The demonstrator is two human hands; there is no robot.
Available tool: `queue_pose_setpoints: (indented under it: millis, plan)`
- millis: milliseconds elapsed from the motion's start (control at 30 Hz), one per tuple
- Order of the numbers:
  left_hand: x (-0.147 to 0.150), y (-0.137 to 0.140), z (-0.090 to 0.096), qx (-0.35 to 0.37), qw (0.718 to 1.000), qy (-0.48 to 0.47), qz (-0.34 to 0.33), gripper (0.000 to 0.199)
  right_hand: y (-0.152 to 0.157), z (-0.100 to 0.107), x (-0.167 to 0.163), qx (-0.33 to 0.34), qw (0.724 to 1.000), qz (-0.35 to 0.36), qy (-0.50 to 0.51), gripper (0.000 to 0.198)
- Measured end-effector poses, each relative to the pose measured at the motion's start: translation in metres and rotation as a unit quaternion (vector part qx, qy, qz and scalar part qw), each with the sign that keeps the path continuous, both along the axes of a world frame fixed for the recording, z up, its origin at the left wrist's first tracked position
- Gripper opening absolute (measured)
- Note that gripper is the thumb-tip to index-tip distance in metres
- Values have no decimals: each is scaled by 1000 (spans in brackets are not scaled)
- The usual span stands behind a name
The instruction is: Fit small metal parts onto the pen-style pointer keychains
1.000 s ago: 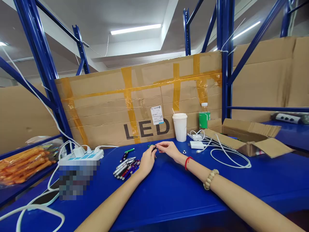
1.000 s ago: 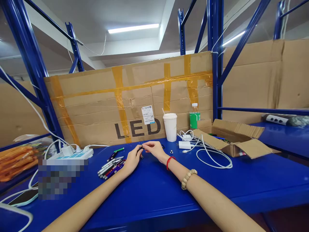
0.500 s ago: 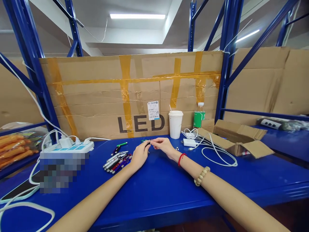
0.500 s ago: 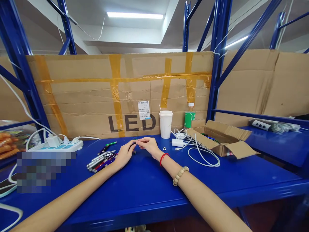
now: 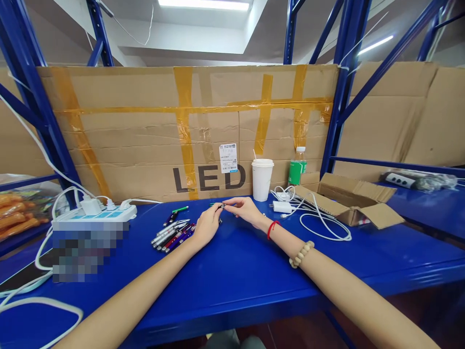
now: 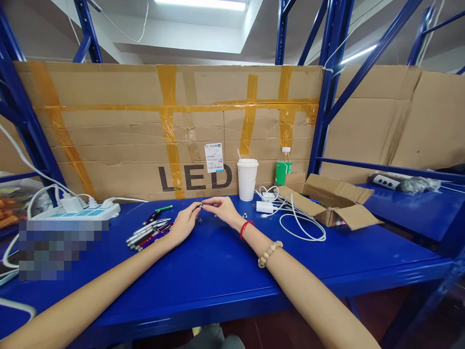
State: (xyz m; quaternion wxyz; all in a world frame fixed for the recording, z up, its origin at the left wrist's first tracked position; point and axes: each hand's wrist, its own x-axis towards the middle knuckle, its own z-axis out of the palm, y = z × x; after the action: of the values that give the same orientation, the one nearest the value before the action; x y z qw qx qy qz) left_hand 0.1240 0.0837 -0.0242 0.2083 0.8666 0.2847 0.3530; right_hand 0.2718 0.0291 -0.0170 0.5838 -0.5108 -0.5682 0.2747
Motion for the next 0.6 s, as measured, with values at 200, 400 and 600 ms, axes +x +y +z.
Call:
queue_pose_setpoints:
  millis: [200, 400, 600]
  plan:
    - [-2, -5, 0, 3, 1000, 4, -24, 24, 2, -1, 5, 3, 999, 33, -8, 32]
    - [-4, -7, -4, 0, 999, 5, -53, 16, -1, 1, 9, 0, 997, 64, -34, 32]
    - [-5, -8, -3, 12, 998, 8, -68, 12, -1, 2, 9, 4, 996, 71, -56, 32]
